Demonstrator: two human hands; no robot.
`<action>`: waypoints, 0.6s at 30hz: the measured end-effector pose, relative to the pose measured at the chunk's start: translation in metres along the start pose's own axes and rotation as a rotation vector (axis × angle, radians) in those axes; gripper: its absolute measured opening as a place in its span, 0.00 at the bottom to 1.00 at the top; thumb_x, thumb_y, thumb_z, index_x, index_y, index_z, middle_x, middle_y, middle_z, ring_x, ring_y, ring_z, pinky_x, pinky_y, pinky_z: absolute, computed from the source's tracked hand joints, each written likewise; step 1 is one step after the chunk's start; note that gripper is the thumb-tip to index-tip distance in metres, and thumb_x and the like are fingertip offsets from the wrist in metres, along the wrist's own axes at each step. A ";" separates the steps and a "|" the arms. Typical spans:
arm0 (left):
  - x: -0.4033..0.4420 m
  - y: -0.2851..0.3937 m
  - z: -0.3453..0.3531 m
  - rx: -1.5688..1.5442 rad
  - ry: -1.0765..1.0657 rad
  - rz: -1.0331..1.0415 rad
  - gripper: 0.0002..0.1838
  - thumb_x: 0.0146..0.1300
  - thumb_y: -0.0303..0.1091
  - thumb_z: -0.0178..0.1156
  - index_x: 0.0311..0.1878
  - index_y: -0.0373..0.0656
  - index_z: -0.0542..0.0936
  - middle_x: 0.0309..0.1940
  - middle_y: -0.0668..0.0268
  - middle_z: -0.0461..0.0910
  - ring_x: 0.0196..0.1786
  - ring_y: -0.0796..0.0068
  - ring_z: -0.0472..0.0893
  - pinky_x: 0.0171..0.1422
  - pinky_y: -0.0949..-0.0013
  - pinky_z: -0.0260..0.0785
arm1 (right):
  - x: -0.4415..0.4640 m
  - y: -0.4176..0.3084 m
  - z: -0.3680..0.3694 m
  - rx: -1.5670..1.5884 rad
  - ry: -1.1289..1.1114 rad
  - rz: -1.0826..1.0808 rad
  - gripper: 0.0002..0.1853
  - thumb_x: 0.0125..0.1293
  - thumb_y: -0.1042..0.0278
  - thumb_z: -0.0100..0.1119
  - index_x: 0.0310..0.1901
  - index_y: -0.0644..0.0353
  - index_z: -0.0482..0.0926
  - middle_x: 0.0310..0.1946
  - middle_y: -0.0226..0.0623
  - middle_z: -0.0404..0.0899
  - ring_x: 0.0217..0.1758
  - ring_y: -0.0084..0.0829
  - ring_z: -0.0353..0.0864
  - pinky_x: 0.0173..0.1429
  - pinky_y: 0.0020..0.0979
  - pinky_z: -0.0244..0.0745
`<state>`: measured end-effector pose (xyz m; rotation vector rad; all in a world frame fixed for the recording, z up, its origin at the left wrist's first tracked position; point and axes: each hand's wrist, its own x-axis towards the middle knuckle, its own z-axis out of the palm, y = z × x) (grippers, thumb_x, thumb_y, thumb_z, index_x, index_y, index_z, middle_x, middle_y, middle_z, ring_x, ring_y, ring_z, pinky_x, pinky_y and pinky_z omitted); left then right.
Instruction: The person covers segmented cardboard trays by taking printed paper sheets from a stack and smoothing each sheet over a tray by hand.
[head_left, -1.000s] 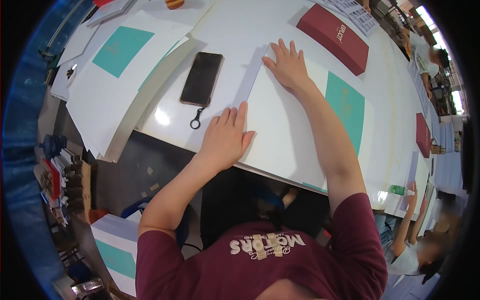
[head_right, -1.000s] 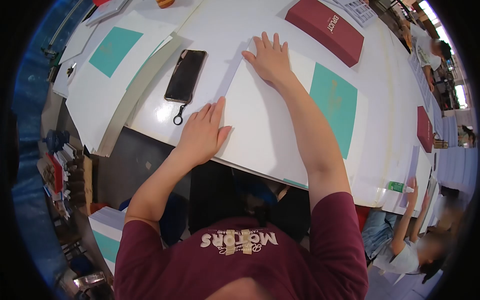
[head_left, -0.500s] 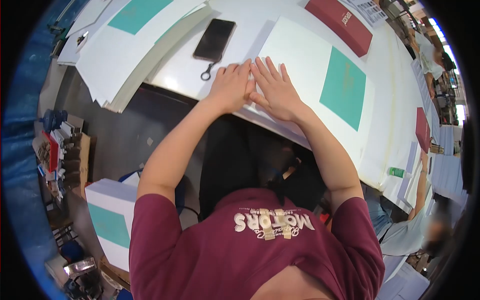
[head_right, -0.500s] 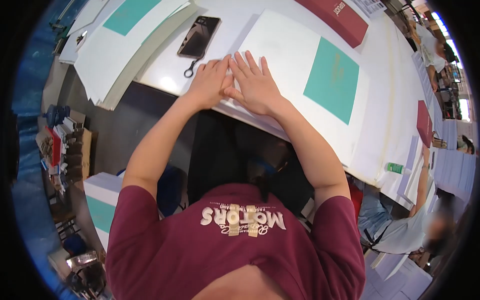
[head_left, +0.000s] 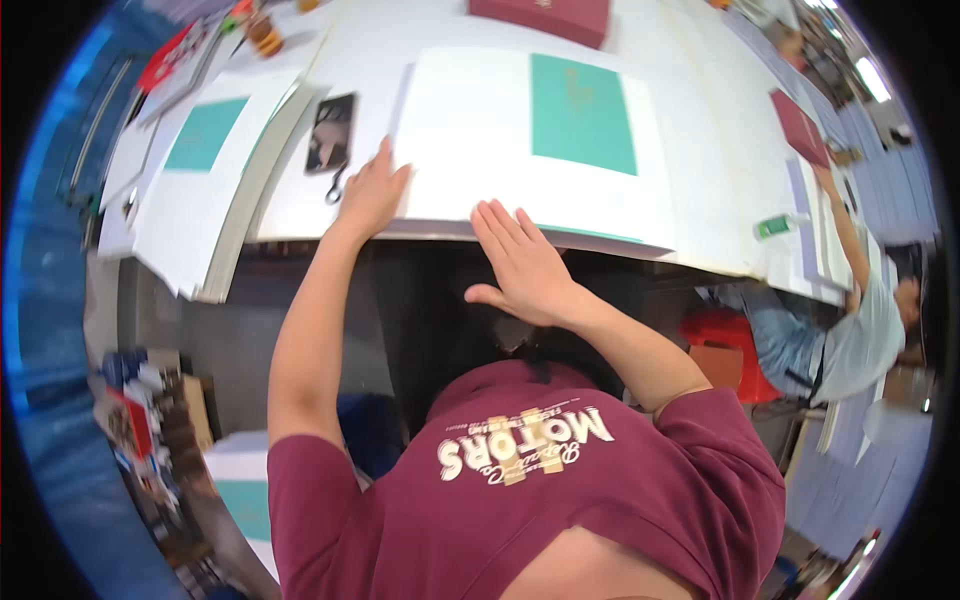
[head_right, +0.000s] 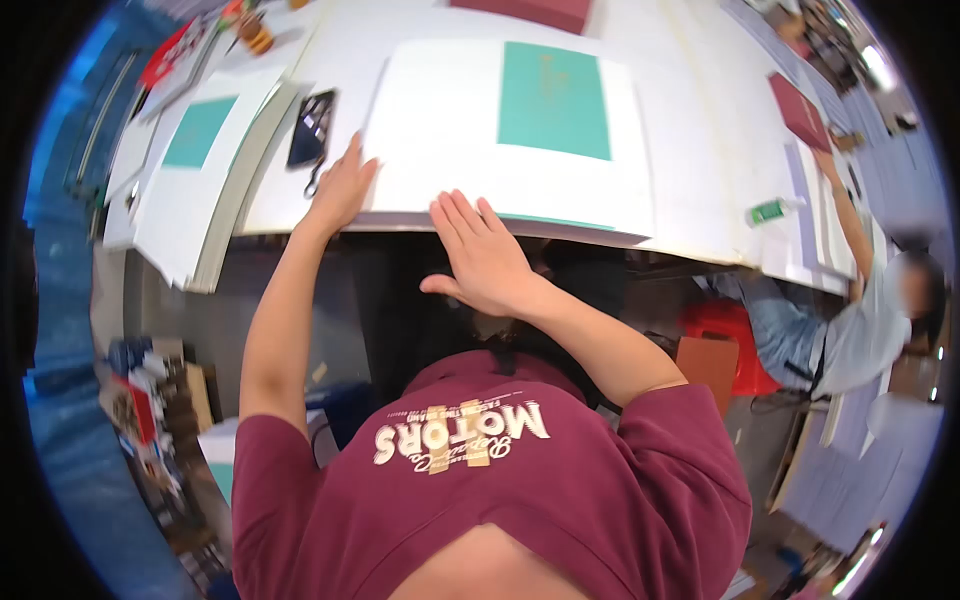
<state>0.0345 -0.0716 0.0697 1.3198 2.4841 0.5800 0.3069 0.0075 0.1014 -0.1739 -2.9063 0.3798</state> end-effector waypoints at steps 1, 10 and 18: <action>0.000 0.000 0.000 0.025 -0.006 0.005 0.36 0.73 0.48 0.47 0.76 0.37 0.52 0.65 0.43 0.71 0.69 0.46 0.68 0.72 0.49 0.56 | -0.015 0.006 -0.009 -0.031 -0.016 0.076 0.51 0.63 0.36 0.58 0.71 0.76 0.55 0.72 0.59 0.57 0.79 0.51 0.52 0.79 0.49 0.48; -0.009 0.011 0.004 0.637 0.349 0.162 0.37 0.69 0.50 0.55 0.76 0.44 0.58 0.73 0.42 0.57 0.71 0.39 0.64 0.70 0.43 0.58 | -0.109 0.100 -0.087 0.157 0.256 0.721 0.24 0.65 0.54 0.63 0.56 0.65 0.79 0.46 0.53 0.83 0.52 0.51 0.81 0.61 0.44 0.71; -0.044 0.160 -0.073 -0.850 0.251 0.510 0.32 0.74 0.45 0.50 0.74 0.38 0.58 0.77 0.51 0.50 0.75 0.47 0.59 0.68 0.47 0.67 | -0.144 0.282 -0.045 0.002 0.647 0.975 0.30 0.68 0.51 0.60 0.61 0.68 0.71 0.60 0.53 0.75 0.65 0.51 0.71 0.68 0.46 0.65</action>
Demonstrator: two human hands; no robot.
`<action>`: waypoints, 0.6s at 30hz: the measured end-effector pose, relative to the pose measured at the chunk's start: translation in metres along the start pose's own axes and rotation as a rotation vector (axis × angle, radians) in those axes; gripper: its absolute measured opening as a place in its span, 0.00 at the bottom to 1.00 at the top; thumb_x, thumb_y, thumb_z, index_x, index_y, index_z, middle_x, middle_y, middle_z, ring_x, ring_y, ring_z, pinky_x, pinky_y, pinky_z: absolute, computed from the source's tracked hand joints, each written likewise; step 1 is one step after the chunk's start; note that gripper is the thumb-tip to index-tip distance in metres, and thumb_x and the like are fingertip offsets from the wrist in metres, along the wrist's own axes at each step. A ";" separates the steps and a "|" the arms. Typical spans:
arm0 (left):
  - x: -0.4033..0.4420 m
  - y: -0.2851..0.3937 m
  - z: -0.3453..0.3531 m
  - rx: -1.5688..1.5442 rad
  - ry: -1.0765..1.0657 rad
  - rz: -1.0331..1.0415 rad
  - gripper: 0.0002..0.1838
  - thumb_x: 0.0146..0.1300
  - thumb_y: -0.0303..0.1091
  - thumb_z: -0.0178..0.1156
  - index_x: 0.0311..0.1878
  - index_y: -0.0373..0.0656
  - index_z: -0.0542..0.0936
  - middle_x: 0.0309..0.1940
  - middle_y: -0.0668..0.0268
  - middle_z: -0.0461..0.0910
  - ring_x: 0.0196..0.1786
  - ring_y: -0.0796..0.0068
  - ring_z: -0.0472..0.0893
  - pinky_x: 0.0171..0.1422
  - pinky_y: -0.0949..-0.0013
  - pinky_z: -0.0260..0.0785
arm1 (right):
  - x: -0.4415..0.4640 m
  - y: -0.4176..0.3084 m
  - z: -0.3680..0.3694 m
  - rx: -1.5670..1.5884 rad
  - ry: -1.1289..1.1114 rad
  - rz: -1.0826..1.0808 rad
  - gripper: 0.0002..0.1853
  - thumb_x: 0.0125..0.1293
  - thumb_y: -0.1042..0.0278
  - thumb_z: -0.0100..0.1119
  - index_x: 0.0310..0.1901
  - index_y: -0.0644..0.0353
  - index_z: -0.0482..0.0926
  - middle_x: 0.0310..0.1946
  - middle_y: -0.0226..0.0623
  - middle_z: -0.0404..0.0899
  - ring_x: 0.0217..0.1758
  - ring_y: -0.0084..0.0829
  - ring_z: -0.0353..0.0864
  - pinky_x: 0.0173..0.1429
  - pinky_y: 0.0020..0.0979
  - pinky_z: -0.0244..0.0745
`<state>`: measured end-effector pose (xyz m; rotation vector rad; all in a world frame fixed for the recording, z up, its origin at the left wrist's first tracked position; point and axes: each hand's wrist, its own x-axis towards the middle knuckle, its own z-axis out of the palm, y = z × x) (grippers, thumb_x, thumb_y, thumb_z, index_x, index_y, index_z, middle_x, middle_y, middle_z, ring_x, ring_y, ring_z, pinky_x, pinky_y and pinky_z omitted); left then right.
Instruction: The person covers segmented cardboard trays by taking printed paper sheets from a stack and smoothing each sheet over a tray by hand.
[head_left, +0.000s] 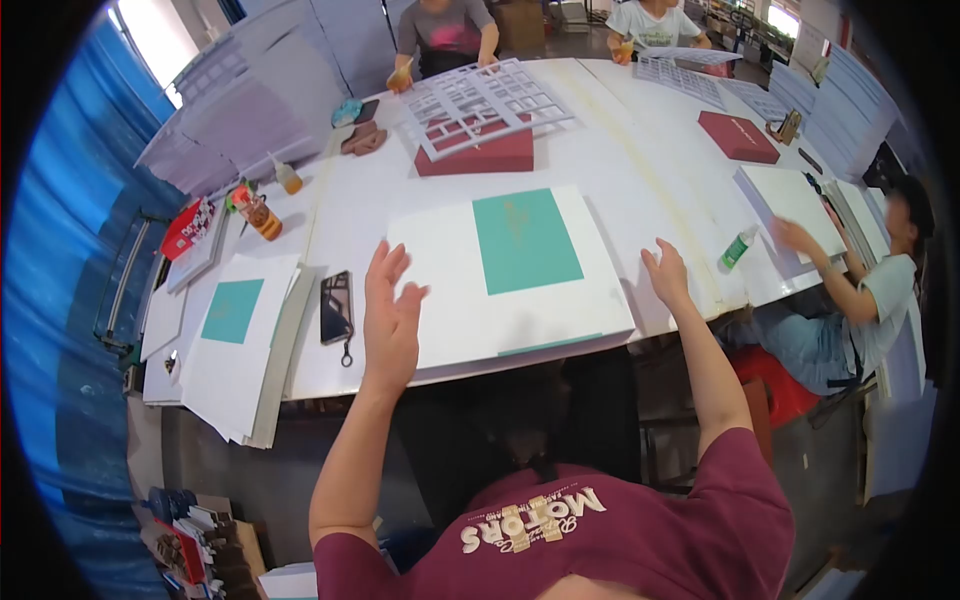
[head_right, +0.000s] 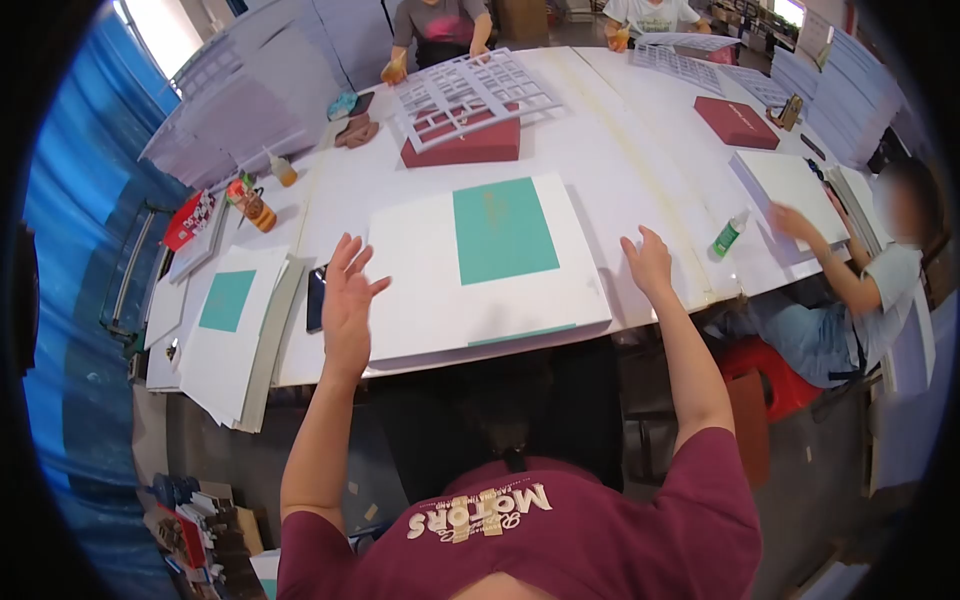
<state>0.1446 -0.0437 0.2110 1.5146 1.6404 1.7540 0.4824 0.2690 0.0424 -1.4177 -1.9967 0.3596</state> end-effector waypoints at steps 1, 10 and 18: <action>0.003 0.027 0.006 -0.225 -0.014 0.036 0.34 0.75 0.49 0.47 0.75 0.38 0.56 0.77 0.53 0.51 0.76 0.49 0.58 0.66 0.44 0.69 | 0.006 0.012 0.009 -0.078 0.011 0.003 0.31 0.67 0.51 0.60 0.62 0.68 0.71 0.60 0.53 0.75 0.66 0.50 0.71 0.69 0.46 0.64; -0.011 0.200 -0.016 -0.964 -0.370 0.334 0.36 0.76 0.50 0.40 0.79 0.44 0.43 0.80 0.55 0.28 0.79 0.51 0.50 0.57 0.32 0.73 | -0.009 0.011 0.029 -0.247 0.074 -0.043 0.33 0.66 0.51 0.62 0.64 0.66 0.67 0.63 0.50 0.72 0.72 0.47 0.64 0.74 0.46 0.55; -0.016 0.234 0.024 -1.424 -0.415 0.184 0.32 0.74 0.35 0.50 0.78 0.56 0.54 0.79 0.71 0.42 0.63 0.51 0.69 0.36 0.60 0.82 | -0.007 0.005 0.027 -0.217 0.070 -0.010 0.33 0.65 0.49 0.62 0.63 0.67 0.69 0.62 0.51 0.73 0.71 0.48 0.65 0.72 0.46 0.57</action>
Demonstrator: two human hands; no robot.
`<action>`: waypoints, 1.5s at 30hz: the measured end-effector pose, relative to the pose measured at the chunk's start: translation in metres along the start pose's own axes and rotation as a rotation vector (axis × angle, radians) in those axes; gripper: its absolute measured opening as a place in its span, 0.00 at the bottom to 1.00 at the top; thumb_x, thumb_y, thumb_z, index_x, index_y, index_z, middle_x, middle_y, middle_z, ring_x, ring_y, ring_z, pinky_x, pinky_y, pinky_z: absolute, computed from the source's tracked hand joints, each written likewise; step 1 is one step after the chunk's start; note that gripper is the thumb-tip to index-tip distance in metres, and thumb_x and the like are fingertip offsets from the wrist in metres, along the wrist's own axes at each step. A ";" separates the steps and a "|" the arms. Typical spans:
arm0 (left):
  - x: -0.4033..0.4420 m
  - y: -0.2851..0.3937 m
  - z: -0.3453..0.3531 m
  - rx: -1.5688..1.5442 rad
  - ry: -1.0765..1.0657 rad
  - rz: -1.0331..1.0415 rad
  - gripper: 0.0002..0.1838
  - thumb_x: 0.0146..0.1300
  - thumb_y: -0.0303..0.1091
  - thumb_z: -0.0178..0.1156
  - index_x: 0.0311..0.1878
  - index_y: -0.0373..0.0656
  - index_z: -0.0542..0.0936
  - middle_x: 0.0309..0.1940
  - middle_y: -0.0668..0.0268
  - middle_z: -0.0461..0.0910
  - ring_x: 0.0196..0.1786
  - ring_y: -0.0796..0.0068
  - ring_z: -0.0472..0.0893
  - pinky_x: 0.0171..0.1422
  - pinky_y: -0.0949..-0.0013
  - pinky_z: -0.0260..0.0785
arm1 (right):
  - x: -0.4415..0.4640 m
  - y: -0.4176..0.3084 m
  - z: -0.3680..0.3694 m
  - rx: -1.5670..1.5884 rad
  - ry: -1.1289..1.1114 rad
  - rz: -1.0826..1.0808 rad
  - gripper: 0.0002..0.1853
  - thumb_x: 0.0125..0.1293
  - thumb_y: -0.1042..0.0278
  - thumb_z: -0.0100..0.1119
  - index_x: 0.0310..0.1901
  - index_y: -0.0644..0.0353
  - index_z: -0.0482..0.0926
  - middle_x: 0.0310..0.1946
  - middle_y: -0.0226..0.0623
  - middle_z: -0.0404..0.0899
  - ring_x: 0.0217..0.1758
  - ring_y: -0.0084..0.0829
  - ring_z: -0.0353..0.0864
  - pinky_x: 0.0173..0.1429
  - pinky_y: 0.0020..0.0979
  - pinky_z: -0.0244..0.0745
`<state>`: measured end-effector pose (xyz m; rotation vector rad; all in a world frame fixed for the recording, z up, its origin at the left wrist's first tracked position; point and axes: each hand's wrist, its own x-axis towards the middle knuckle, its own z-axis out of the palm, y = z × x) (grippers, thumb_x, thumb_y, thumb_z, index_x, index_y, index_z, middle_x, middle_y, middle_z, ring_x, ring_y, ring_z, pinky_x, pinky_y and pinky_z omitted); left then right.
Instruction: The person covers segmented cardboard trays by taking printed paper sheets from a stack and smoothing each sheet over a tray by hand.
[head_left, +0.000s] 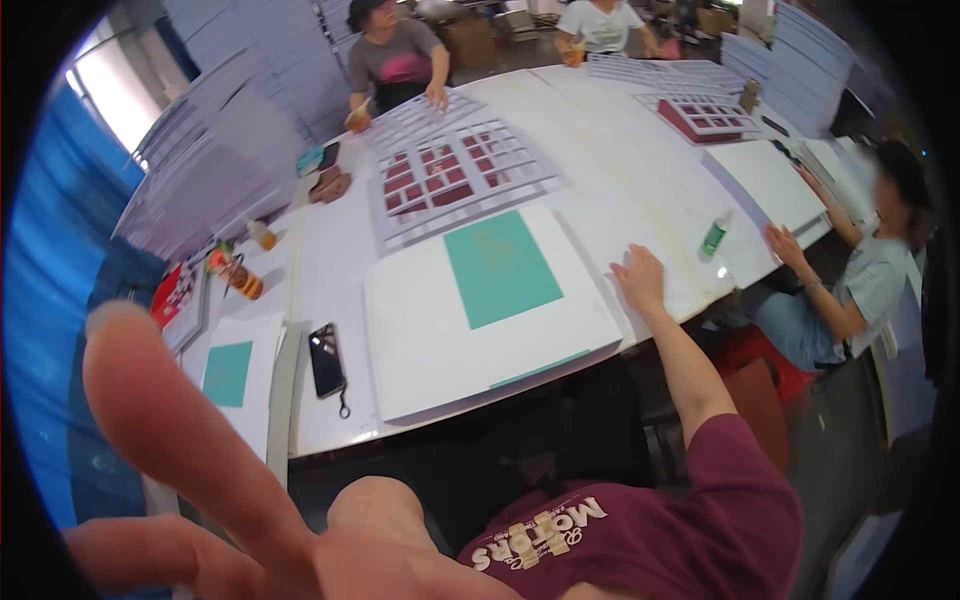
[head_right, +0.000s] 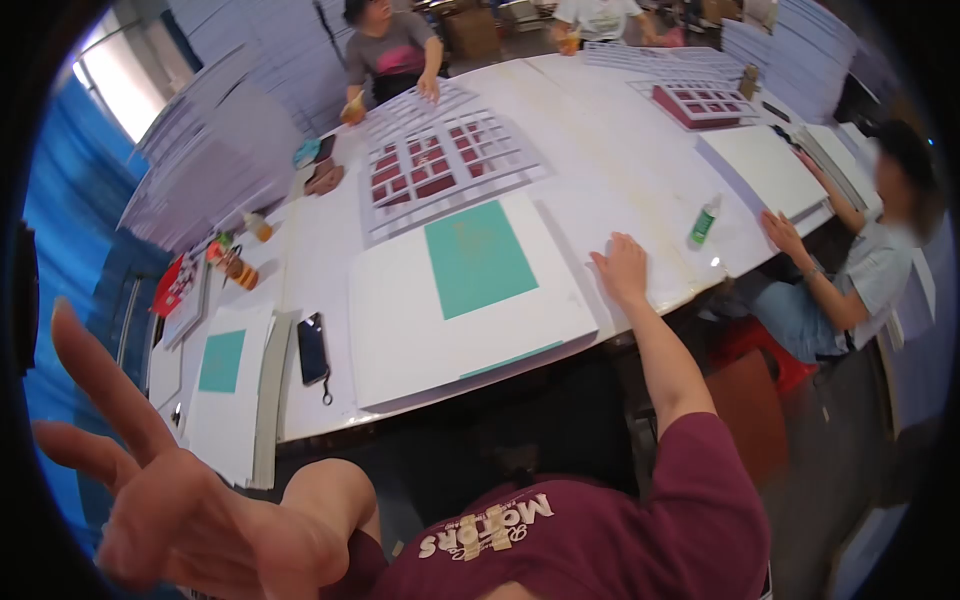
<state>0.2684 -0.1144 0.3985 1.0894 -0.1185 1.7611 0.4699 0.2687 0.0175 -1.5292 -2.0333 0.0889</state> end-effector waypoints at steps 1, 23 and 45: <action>0.004 -0.014 0.003 -0.018 -0.018 0.004 0.32 0.73 0.33 0.51 0.78 0.58 0.55 0.79 0.74 0.45 0.60 0.49 0.72 0.33 0.63 0.82 | 0.000 0.002 0.000 -0.020 0.011 0.001 0.33 0.65 0.49 0.62 0.63 0.67 0.69 0.62 0.51 0.73 0.71 0.48 0.65 0.72 0.46 0.57; -0.015 0.023 -0.035 0.049 -0.033 0.145 0.31 0.71 0.45 0.50 0.75 0.50 0.58 0.73 0.58 0.56 0.49 0.60 0.79 0.38 0.67 0.80 | 0.001 0.002 0.006 -0.097 0.044 -0.022 0.30 0.66 0.52 0.62 0.61 0.65 0.70 0.61 0.47 0.74 0.67 0.45 0.68 0.70 0.45 0.59; -0.074 0.058 -0.184 1.259 0.460 0.452 0.37 0.74 0.60 0.43 0.72 0.39 0.59 0.71 0.40 0.61 0.53 0.56 0.79 0.51 0.58 0.76 | 0.006 0.010 0.008 -0.141 0.026 -0.088 0.28 0.65 0.51 0.63 0.57 0.66 0.74 0.56 0.50 0.78 0.63 0.48 0.74 0.66 0.46 0.66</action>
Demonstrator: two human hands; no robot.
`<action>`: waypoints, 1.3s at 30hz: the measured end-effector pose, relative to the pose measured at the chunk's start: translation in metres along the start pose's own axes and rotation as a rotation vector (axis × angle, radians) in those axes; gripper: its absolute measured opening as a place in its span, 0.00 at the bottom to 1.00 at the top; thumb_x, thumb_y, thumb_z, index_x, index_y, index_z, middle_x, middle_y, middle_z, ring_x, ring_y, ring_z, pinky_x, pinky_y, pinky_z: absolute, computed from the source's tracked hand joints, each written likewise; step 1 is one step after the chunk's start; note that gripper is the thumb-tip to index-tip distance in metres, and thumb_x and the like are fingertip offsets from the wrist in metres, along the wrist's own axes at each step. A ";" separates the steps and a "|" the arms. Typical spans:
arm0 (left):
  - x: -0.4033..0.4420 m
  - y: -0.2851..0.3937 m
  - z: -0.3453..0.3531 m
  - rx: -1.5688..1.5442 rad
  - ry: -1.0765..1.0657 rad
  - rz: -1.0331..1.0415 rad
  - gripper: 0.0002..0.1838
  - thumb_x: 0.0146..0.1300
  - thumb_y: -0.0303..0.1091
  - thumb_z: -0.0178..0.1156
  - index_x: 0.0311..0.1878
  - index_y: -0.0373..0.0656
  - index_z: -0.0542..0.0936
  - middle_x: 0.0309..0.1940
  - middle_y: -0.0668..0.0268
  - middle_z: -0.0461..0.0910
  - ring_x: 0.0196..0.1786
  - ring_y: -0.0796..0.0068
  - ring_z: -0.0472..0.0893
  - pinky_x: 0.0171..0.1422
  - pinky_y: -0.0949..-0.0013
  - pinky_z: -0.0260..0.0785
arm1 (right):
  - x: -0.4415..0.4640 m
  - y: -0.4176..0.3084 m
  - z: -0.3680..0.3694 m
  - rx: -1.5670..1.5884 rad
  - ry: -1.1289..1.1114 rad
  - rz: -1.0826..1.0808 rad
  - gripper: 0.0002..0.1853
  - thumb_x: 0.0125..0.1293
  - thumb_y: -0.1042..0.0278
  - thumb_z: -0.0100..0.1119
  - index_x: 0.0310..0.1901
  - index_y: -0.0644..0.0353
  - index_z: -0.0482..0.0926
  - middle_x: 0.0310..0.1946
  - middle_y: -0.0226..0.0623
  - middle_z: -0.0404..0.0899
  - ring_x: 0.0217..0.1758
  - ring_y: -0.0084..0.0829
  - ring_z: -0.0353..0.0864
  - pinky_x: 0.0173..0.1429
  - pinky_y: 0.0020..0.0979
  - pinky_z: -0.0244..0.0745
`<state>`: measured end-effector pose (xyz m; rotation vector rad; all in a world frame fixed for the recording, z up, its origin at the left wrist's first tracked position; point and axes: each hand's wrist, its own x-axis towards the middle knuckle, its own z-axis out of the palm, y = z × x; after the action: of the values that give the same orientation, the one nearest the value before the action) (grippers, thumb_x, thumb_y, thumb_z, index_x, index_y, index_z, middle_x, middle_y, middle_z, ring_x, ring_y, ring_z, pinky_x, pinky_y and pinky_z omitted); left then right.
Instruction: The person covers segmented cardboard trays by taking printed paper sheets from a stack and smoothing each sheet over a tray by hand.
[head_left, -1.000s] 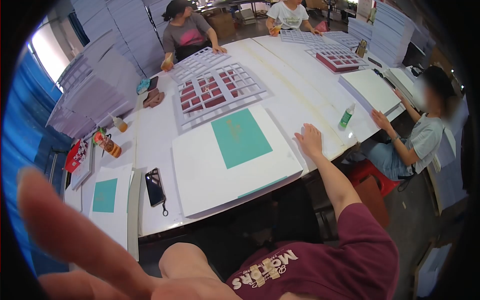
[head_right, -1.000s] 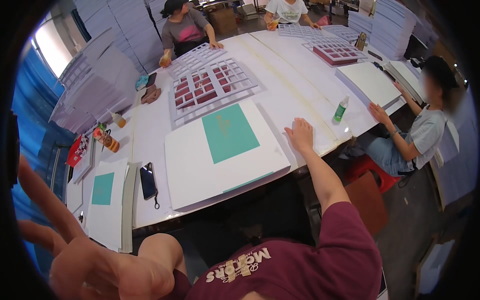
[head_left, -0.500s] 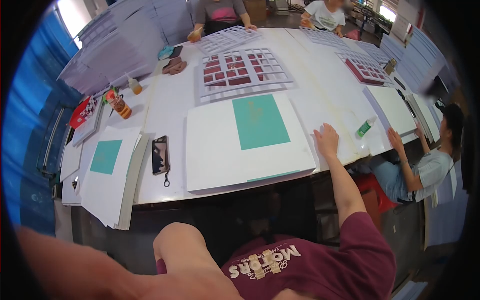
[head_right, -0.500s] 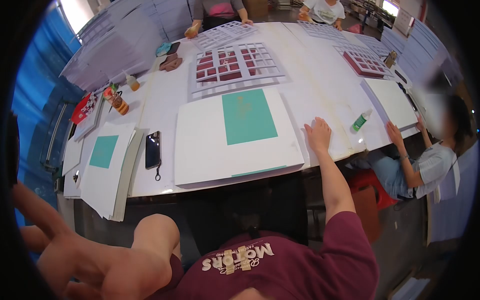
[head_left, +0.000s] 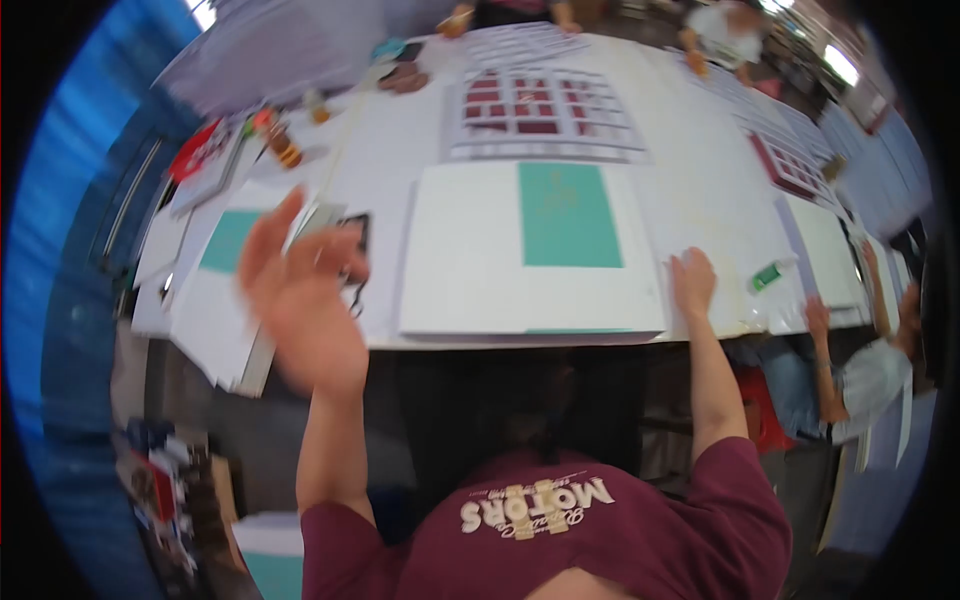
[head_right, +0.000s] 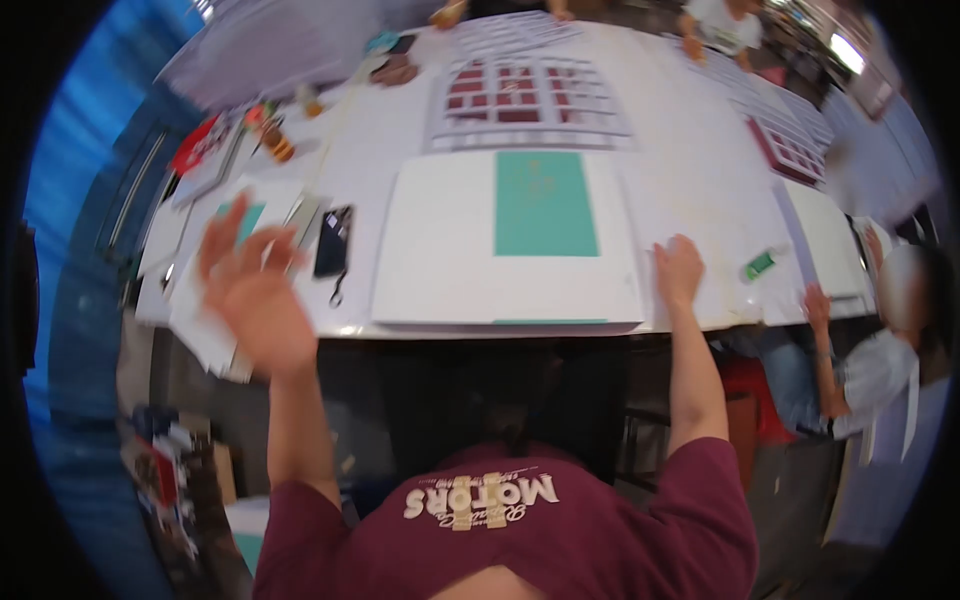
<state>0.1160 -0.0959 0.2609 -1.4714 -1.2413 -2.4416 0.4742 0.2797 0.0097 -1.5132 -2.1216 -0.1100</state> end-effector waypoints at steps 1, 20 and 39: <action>-0.001 -0.035 -0.021 0.204 0.075 -0.018 0.33 0.76 0.55 0.41 0.70 0.36 0.59 0.65 0.45 0.67 0.51 0.59 0.81 0.45 0.64 0.76 | 0.001 0.001 0.001 -0.009 0.011 -0.030 0.28 0.65 0.51 0.63 0.57 0.67 0.74 0.55 0.50 0.78 0.62 0.49 0.75 0.66 0.46 0.67; -0.113 -0.234 -0.154 0.845 -0.049 -0.392 0.05 0.68 0.26 0.57 0.44 0.34 0.78 0.43 0.58 0.78 0.42 0.68 0.80 0.45 0.69 0.73 | 0.040 -0.002 0.018 0.339 0.152 0.131 0.28 0.69 0.55 0.59 0.64 0.62 0.71 0.60 0.46 0.76 0.64 0.46 0.73 0.67 0.44 0.66; -0.098 -0.209 -0.130 0.826 -0.050 -0.584 0.04 0.70 0.23 0.55 0.40 0.33 0.78 0.51 0.61 0.74 0.43 0.78 0.77 0.47 0.76 0.71 | 0.233 -0.252 0.068 -0.336 -0.485 -0.486 0.25 0.66 0.55 0.63 0.64 0.28 0.72 0.53 0.42 0.81 0.60 0.47 0.75 0.65 0.57 0.57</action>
<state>-0.0090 -0.0720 0.0285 -1.0057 -2.5352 -1.6687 0.1677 0.4102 0.1166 -1.2470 -2.9598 -0.3117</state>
